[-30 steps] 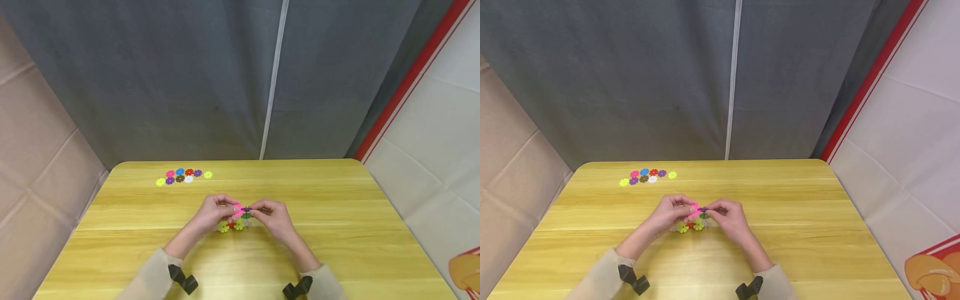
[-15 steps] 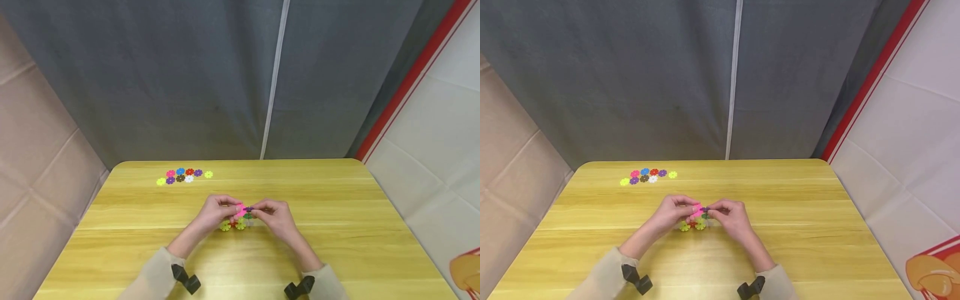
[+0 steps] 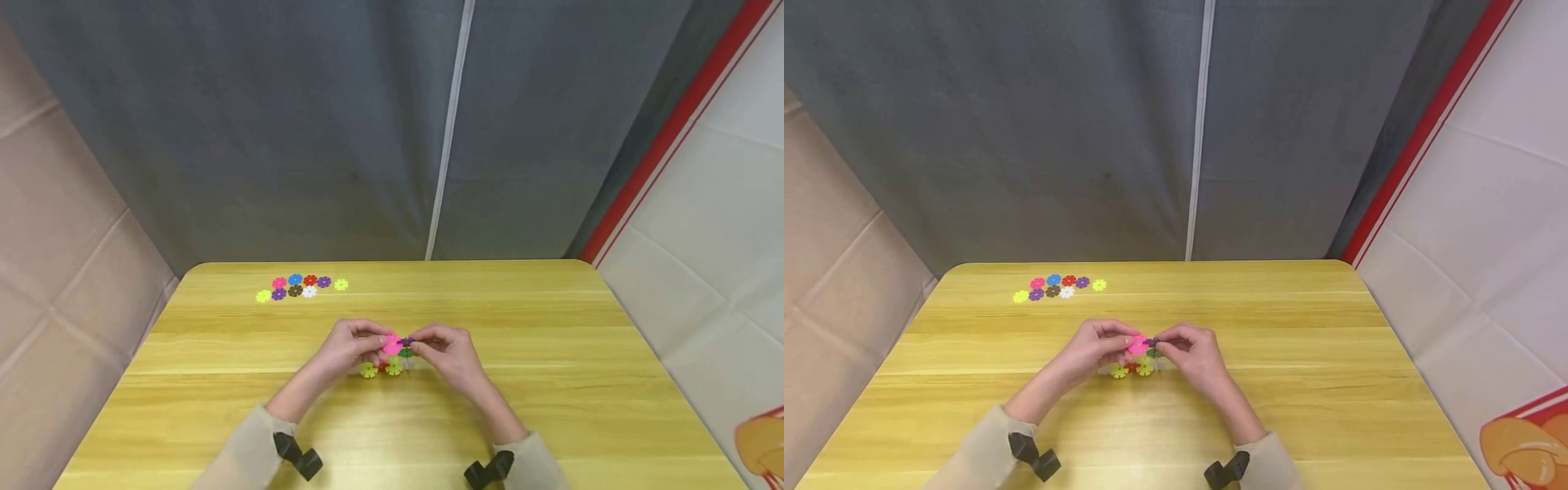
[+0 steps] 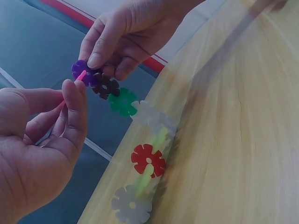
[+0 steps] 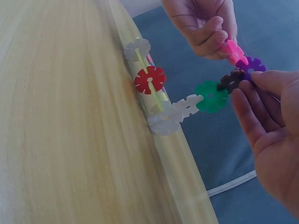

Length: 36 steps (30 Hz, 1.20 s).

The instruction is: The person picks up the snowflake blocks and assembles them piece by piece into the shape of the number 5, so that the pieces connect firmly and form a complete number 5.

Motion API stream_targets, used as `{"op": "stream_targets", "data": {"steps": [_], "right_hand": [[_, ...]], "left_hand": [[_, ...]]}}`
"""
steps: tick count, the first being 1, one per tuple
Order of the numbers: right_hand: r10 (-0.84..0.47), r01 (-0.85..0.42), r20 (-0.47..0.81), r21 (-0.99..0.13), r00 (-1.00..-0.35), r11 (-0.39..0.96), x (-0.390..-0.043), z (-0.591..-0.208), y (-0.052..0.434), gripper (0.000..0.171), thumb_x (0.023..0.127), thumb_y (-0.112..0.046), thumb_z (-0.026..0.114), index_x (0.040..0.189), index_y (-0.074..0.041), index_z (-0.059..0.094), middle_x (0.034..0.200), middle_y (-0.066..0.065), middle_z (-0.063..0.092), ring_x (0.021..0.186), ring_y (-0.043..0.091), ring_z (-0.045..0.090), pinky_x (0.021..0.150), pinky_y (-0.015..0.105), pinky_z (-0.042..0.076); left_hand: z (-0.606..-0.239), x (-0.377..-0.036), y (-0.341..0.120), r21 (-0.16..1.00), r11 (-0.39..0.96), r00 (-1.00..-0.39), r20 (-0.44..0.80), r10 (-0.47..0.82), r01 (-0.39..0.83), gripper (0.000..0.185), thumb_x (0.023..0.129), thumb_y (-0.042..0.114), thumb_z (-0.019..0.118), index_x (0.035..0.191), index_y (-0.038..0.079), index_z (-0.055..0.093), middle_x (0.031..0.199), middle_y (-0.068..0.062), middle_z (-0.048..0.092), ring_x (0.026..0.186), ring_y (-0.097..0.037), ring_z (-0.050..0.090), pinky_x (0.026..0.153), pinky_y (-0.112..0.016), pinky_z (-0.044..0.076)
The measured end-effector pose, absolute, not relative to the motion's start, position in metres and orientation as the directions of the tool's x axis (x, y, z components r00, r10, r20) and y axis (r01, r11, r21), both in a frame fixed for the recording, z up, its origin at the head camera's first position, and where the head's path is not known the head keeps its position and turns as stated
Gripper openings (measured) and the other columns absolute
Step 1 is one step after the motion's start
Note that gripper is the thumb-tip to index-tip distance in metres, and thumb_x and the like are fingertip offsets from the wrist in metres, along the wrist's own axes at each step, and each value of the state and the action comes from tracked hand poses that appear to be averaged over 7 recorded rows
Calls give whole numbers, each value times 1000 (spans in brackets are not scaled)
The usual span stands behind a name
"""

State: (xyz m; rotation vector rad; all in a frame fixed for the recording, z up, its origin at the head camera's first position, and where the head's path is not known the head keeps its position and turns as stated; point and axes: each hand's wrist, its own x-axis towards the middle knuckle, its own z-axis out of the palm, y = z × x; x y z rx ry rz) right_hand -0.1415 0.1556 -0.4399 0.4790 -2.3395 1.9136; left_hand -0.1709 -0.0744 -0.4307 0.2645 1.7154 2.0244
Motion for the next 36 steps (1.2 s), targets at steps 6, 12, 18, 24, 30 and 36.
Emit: {"op": "stream_targets", "data": {"steps": [6, 12, 18, 24, 30, 36], "right_hand": [[-194, -295, 259, -937, -946, 185, -141, -440, 155, 9, 89, 5, 75, 98, 1, 75, 96, 13, 74, 90, 26, 74, 82, 31, 62], [-203, -320, 276, -919, -939, 231, -143, -441, 154, 16, 88, -1, 79, 104, 0, 75, 97, 8, 75, 87, 20, 71, 80, 32, 62], [-216, -374, 320, -879, -922, 295, -146, -441, 151, 29, 84, -11, 86, 110, -3, 76, 101, 3, 74, 90, 28, 66, 79, 34, 58], [-214, -358, 300, -873, -930, 331, -147, -442, 148, 34, 80, -16, 89, 111, -11, 77, 106, -6, 73, 98, 18, 63, 87, 42, 54], [-229, -302, 234, -892, -945, 336, -146, -440, 145, 37, 79, -19, 90, 114, -13, 77, 108, -6, 72, 104, 17, 64, 98, 57, 50], [-258, -312, 226, -876, -939, 367, -146, -440, 144, 40, 79, -20, 90, 116, -14, 77, 108, -8, 70, 106, 15, 62, 103, 56, 46]], "left_hand": [[-429, -170, -76, 971, -102, -877, -148, 458, -217, 26, 97, -3, 65, 119, -15, 63, 85, -12, 71, 69, -14, 67, 65, -22, 60], [-429, -171, -76, 963, -137, -875, -147, 461, -233, 25, 96, -4, 64, 119, -16, 63, 84, -12, 71, 68, -13, 67, 64, -22, 60], [-430, -171, -76, 949, -172, -868, -158, 470, -266, 26, 96, -4, 64, 119, -15, 61, 88, -12, 69, 69, -13, 66, 65, -21, 60], [-433, -173, -75, 943, -180, -867, -169, 469, -281, 28, 96, -4, 64, 121, -15, 58, 88, -12, 69, 69, -13, 66, 64, -20, 59], [-433, -173, -75, 944, -161, -864, -184, 469, -289, 30, 95, -3, 67, 122, -13, 59, 87, -12, 71, 69, -14, 67, 65, -20, 59], [-433, -173, -75, 949, -139, -863, -188, 469, -282, 30, 95, -3, 67, 122, -14, 58, 86, -12, 71, 69, -13, 67, 65, -21, 59]]}}
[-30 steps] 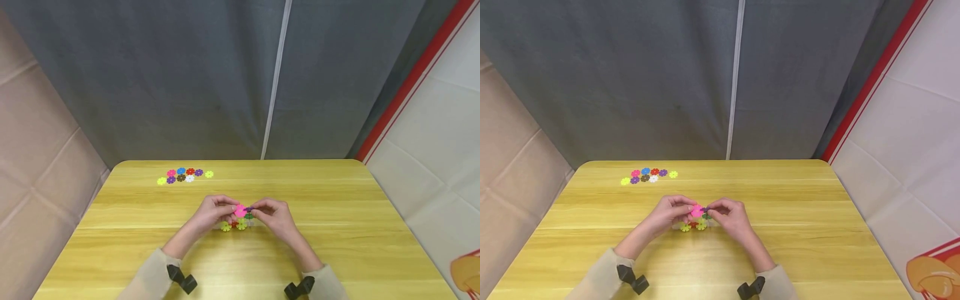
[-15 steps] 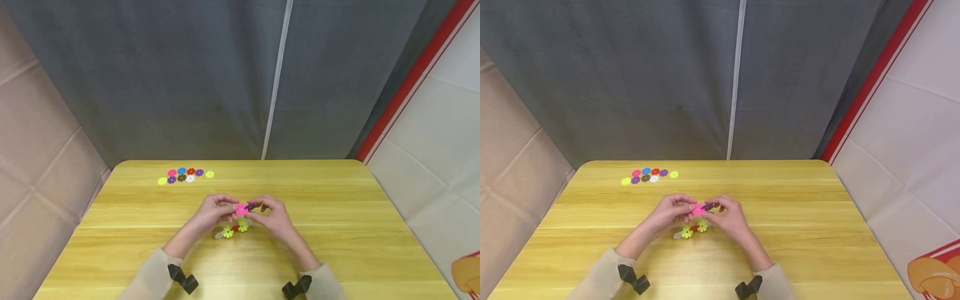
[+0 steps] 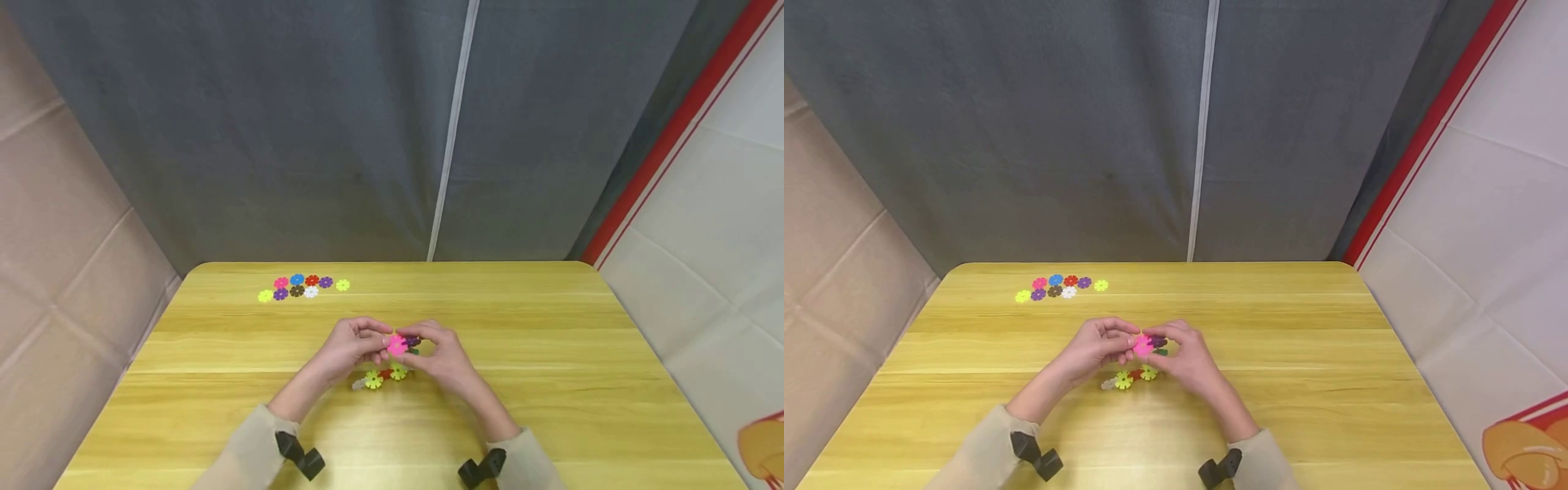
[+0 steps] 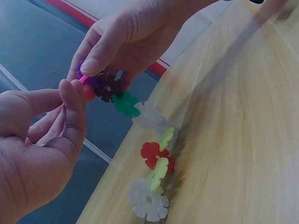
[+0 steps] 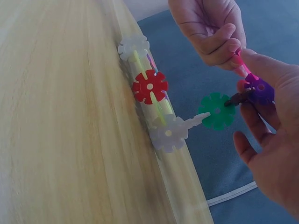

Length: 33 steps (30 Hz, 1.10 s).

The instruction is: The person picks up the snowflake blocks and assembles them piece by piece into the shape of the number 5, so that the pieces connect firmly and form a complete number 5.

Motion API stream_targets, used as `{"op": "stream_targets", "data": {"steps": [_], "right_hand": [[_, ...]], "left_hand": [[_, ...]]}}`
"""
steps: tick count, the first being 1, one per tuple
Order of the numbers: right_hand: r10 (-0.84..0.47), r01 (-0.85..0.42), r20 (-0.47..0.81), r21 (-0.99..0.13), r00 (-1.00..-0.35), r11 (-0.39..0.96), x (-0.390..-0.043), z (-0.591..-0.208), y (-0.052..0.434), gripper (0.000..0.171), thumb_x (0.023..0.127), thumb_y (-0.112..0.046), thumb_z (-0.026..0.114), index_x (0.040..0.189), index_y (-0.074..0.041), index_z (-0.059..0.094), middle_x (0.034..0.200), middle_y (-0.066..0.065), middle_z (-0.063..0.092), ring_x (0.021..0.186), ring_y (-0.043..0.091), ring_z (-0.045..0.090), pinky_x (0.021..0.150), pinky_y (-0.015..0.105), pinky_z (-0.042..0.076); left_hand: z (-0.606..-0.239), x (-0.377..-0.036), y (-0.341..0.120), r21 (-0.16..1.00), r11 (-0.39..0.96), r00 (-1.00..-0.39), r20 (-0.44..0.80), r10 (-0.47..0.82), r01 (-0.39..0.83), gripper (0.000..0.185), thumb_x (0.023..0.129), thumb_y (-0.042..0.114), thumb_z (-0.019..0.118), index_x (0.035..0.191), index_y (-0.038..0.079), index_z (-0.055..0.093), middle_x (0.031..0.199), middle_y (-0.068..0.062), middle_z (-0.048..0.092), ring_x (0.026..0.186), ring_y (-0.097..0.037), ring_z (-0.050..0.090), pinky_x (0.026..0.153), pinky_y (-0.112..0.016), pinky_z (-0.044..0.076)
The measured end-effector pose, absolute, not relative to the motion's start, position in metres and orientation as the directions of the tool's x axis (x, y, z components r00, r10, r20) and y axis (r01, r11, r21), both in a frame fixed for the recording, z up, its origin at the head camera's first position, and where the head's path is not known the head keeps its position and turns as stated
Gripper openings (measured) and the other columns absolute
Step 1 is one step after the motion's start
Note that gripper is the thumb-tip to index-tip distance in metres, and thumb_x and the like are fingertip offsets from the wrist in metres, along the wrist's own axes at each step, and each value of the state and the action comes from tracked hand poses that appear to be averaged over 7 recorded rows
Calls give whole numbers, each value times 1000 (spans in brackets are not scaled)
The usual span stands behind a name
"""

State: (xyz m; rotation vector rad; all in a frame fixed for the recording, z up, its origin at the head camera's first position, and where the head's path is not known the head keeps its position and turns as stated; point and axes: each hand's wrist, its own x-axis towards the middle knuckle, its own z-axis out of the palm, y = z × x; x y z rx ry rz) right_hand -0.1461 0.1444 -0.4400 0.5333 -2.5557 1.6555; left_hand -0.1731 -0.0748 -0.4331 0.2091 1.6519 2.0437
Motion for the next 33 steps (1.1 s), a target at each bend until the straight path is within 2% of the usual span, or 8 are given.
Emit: {"op": "stream_targets", "data": {"steps": [8, 12, 16, 22, 28, 31, 33], "right_hand": [[-269, -342, 252, -862, -930, 374, -145, -439, 144, 38, 79, -18, 90, 114, -11, 77, 105, -5, 70, 103, 17, 62, 103, 57, 46], [-240, -336, 258, -860, -936, 386, -145, -440, 144, 37, 77, -13, 91, 111, -11, 77, 103, -6, 71, 101, 17, 63, 102, 54, 48], [-204, -309, 246, -867, -948, 390, -144, -440, 147, 38, 75, -8, 91, 110, -11, 78, 101, -7, 71, 99, 16, 64, 98, 51, 52], [-184, -280, 224, -878, -957, 389, -143, -440, 149, 39, 75, -9, 91, 111, -12, 78, 102, -6, 70, 99, 17, 63, 96, 54, 53], [-177, -260, 206, -886, -962, 383, -143, -440, 151, 39, 74, -10, 91, 110, -12, 77, 102, -5, 70, 98, 17, 64, 101, 59, 49], [-177, -262, 208, -887, -962, 380, -143, -441, 152, 38, 75, -11, 91, 110, -11, 77, 103, -4, 70, 98, 16, 64, 102, 59, 48], [-175, -264, 211, -886, -962, 381, -143, -441, 151, 38, 76, -12, 91, 110, -11, 77, 103, -4, 70, 98, 16, 64, 103, 59, 47]], "left_hand": [[-434, -174, -77, 961, -95, -868, -189, 458, -259, 30, 96, -1, 67, 122, -13, 59, 86, -14, 71, 70, -15, 67, 66, -23, 60], [-436, -179, -86, 987, 9, -896, -147, 418, -158, 35, 95, 4, 70, 124, -14, 60, 98, -24, 70, 76, -19, 68, 72, -32, 63], [-446, -192, -108, 991, 99, -940, -114, 321, -86, 37, 96, 6, 71, 124, -14, 60, 109, -32, 66, 83, -24, 69, 73, -37, 63], [-464, -218, -165, 973, 231, -993, -47, 106, -22, 35, 96, 6, 72, 125, -11, 64, 115, -27, 68, 87, -29, 68, 70, -32, 62], [-476, -244, -229, 867, 496, -990, 100, -97, 39, 33, 94, 7, 74, 124, -5, 69, 117, -24, 69, 84, -16, 64, 65, -18, 56], [-480, -252, -253, 807, 590, -971, 154, -180, 19, 33, 92, 7, 75, 124, -3, 71, 119, -24, 70, 89, -21, 65, 63, -12, 50], [-483, -257, -264, 779, 628, -965, 167, -204, 2, 35, 92, 7, 76, 125, -3, 70, 122, -23, 69, 94, -29, 67, 66, -12, 48]]}}
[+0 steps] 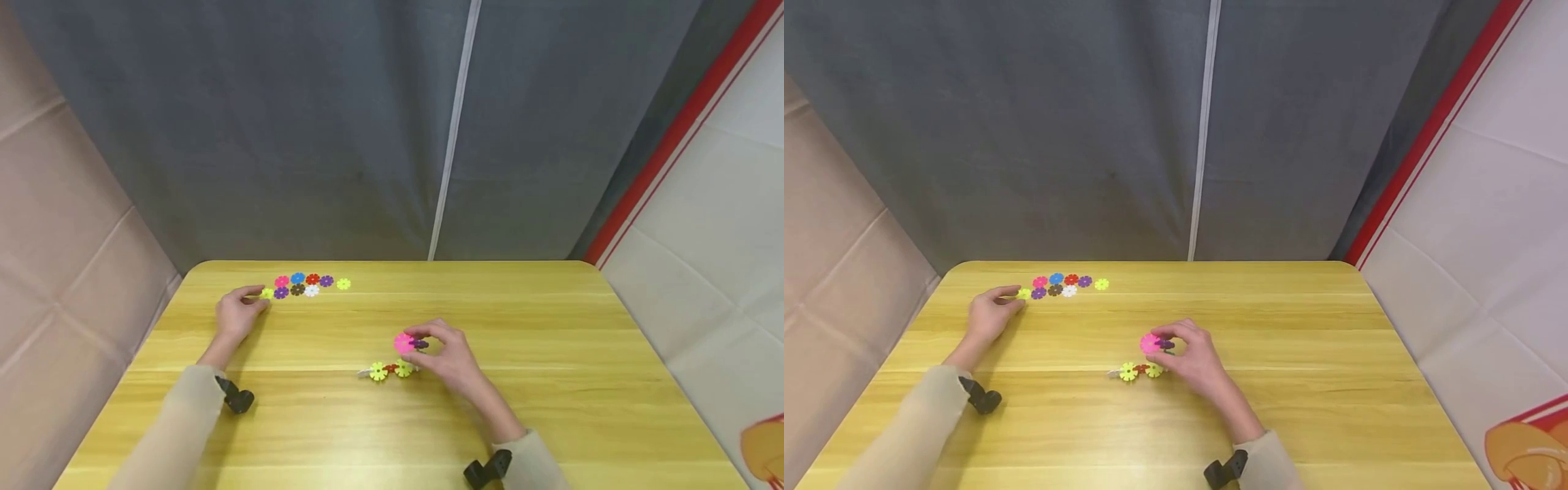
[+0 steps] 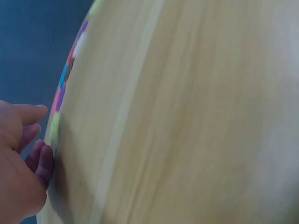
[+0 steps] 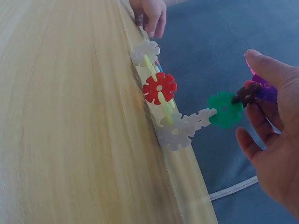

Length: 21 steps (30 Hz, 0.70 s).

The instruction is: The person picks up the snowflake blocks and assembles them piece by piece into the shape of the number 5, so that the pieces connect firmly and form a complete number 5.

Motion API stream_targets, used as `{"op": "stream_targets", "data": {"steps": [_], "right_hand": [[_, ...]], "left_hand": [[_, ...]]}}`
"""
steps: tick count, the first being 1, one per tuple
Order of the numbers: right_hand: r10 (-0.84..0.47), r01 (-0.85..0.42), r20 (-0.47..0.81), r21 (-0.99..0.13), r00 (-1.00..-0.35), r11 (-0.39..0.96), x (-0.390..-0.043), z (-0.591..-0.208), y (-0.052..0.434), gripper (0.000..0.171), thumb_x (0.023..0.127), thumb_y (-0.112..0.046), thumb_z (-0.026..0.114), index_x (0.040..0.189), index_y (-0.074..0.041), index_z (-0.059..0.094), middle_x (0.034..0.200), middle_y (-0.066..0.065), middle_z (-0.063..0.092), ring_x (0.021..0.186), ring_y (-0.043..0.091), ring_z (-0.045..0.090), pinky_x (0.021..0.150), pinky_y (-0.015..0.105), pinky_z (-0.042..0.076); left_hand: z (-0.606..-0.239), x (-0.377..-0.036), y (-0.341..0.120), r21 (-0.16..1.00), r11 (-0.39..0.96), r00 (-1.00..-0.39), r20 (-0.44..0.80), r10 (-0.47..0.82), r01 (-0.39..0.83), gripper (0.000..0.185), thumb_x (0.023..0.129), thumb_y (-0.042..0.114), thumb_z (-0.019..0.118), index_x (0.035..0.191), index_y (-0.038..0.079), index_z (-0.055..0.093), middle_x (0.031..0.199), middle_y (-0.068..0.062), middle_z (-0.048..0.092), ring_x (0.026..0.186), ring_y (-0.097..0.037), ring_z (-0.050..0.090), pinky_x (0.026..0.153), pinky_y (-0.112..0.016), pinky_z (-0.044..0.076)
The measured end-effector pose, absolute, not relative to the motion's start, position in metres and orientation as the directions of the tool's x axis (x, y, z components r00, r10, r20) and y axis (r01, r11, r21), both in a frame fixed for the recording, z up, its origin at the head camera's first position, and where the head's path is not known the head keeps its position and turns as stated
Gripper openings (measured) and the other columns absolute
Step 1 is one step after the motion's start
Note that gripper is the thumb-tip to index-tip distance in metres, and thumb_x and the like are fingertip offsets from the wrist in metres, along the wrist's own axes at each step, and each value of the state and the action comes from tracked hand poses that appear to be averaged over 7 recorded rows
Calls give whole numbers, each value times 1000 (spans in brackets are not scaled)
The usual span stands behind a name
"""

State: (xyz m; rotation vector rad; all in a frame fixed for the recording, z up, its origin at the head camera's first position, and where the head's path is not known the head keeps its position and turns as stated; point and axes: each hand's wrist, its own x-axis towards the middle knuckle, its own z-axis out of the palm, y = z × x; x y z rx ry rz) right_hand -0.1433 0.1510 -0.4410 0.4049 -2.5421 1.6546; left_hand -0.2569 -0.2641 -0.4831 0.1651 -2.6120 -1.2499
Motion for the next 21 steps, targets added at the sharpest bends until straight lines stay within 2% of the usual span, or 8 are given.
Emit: {"op": "stream_targets", "data": {"steps": [4, 8, 12, 15, 21], "right_hand": [[-174, -265, 212, -886, -962, 381, -144, -442, 152, 37, 76, -13, 91, 110, -11, 77, 103, -4, 71, 98, 16, 64, 101, 58, 49], [-180, -264, 210, -890, -961, 371, -144, -442, 152, 38, 76, -12, 91, 110, -11, 77, 102, -3, 70, 96, 17, 65, 98, 58, 50], [-189, -265, 207, -891, -960, 368, -144, -442, 150, 38, 76, -11, 91, 111, -10, 77, 101, -3, 70, 96, 17, 64, 97, 56, 51], [-195, -274, 214, -885, -957, 377, -144, -442, 149, 37, 76, -11, 91, 111, -11, 77, 101, -4, 70, 96, 16, 64, 99, 53, 50], [-212, -289, 225, -888, -951, 359, -145, -443, 149, 37, 77, -10, 90, 111, -9, 77, 100, -2, 70, 94, 17, 65, 93, 52, 54]], "left_hand": [[-487, -262, -273, 742, 670, -967, 157, -198, -17, 42, 93, 10, 76, 131, -4, 66, 127, -24, 67, 100, -37, 67, 75, -26, 52], [-489, -265, -273, 710, 703, -971, 151, -187, -25, 45, 94, 14, 76, 133, -4, 64, 118, -25, 69, 95, -37, 66, 81, -43, 52], [-490, -267, -272, 687, 726, -970, 153, -187, -32, 42, 95, 14, 74, 131, -5, 65, 108, -26, 71, 90, -36, 67, 84, -49, 51], [-489, -267, -272, 679, 733, -972, 148, -183, -34, 39, 95, 12, 72, 130, -6, 66, 110, -27, 71, 89, -39, 68, 87, -52, 51], [-489, -265, -273, 681, 731, -979, 124, -164, -36, 36, 94, 9, 73, 126, -8, 67, 121, -29, 68, 111, -46, 62, 100, -59, 47]]}}
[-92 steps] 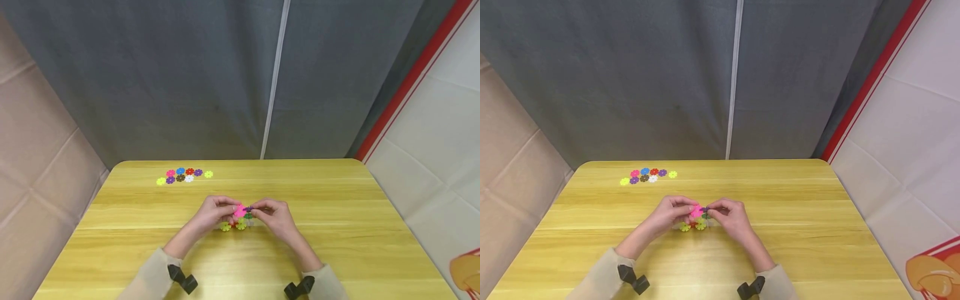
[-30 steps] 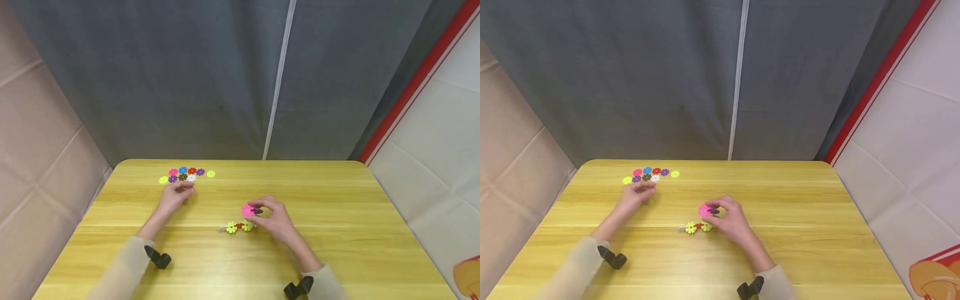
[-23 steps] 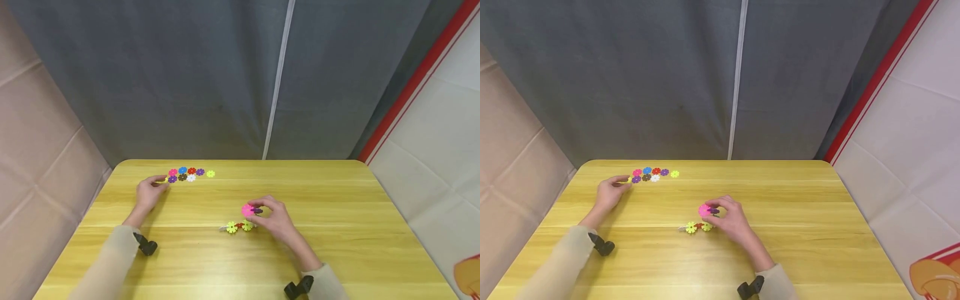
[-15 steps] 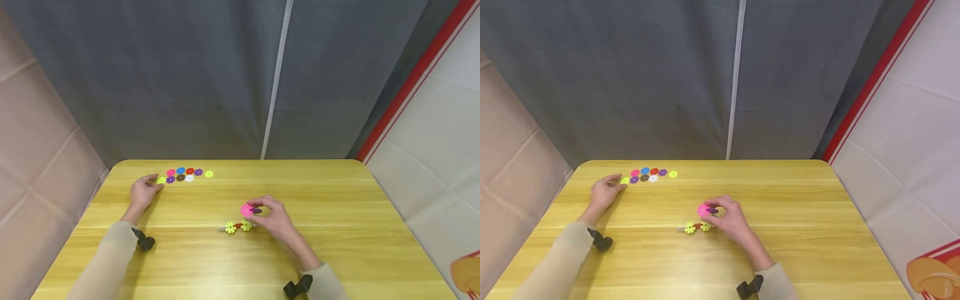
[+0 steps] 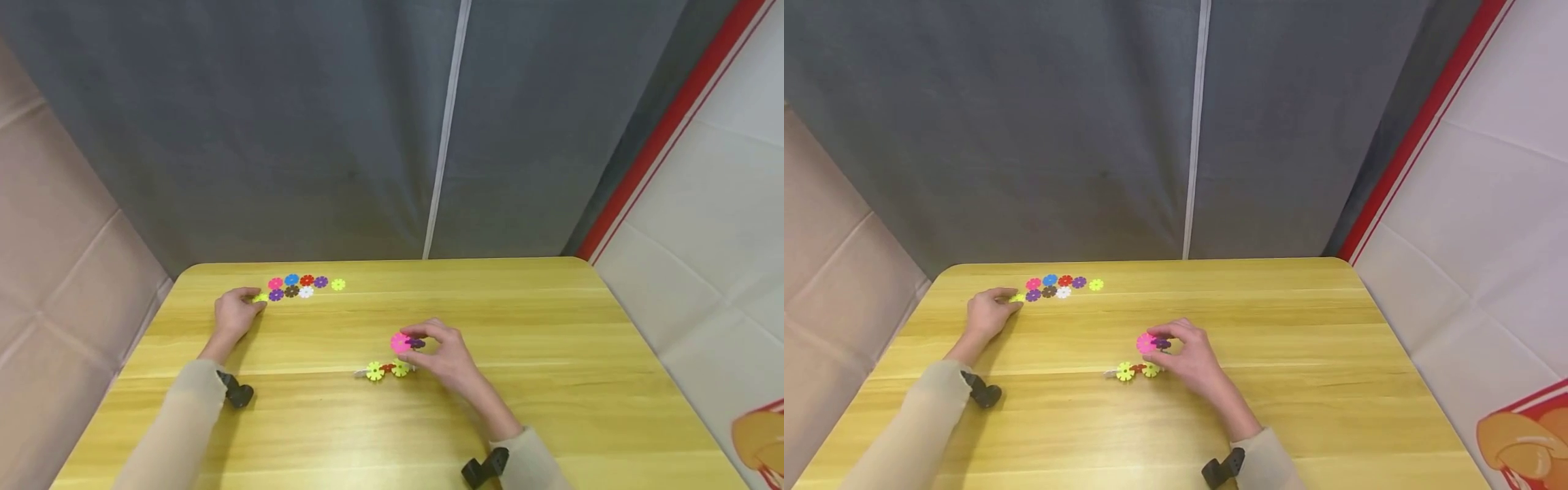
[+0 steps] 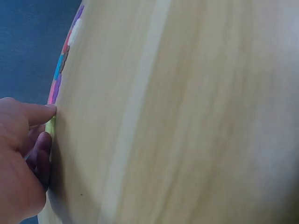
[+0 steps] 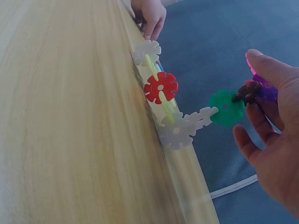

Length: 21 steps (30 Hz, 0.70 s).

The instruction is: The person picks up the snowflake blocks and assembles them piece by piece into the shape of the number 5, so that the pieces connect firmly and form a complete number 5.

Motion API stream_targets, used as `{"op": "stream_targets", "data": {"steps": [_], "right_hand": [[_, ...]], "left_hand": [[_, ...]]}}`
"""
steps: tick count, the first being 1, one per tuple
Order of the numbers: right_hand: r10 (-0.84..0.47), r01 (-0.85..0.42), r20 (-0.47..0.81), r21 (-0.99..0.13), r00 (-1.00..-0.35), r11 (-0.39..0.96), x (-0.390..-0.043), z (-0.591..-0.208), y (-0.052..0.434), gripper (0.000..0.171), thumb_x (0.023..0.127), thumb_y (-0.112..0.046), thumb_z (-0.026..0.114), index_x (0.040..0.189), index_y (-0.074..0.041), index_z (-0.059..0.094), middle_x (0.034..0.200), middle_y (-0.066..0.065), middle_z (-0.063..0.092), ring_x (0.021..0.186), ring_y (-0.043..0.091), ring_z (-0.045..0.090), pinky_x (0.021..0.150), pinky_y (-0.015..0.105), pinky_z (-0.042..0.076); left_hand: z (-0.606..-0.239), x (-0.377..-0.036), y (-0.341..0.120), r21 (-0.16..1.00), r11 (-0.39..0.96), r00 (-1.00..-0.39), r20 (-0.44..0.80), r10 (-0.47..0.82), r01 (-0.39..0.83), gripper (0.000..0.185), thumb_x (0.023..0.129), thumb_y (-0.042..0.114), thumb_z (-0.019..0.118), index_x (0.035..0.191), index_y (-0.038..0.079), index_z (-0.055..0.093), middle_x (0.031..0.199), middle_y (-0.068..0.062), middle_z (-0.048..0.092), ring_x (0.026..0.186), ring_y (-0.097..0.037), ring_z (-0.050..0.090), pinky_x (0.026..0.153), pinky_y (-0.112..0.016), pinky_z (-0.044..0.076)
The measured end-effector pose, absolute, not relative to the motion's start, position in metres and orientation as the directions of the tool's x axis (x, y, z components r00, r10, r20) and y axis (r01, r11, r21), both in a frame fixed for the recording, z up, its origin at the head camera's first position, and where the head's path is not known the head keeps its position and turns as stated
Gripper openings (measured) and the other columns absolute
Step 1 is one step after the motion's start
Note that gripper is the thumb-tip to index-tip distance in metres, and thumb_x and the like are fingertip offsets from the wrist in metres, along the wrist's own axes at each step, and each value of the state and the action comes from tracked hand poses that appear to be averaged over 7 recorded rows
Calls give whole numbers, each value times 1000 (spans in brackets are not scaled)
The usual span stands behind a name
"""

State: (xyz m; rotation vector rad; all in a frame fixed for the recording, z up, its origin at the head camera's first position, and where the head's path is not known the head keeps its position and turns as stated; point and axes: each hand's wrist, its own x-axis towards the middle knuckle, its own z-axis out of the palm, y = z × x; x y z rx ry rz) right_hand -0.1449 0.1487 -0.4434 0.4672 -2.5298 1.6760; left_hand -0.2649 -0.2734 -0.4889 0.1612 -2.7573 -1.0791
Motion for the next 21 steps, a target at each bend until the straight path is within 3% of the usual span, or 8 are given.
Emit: {"op": "stream_targets", "data": {"steps": [5, 12, 21], "right_hand": [[-218, -284, 216, -889, -952, 360, -145, -444, 149, 37, 78, -11, 89, 113, -8, 77, 99, -2, 70, 95, 18, 65, 89, 44, 57], [-211, -277, 210, -888, -955, 367, -145, -444, 150, 37, 79, -12, 89, 113, -8, 76, 99, -2, 70, 95, 18, 65, 90, 52, 56], [-205, -268, 205, -893, -957, 361, -145, -445, 151, 37, 79, -12, 89, 113, -8, 77, 99, -2, 70, 96, 19, 64, 91, 43, 56]], "left_hand": [[-488, -259, -275, 674, 738, -984, 110, -143, -32, 36, 91, 10, 76, 121, -9, 69, 119, -31, 67, 107, -45, 62, 95, -57, 50], [-487, -249, -275, 666, 746, -988, 126, -90, 17, 32, 86, 9, 81, 112, -8, 73, 103, -26, 71, 90, -36, 63, 75, -41, 52], [-484, -238, -264, 680, 730, -996, 90, 9, 68, 27, 90, 7, 78, 114, -5, 73, 105, -24, 71, 98, -38, 65, 84, -51, 56]]}}
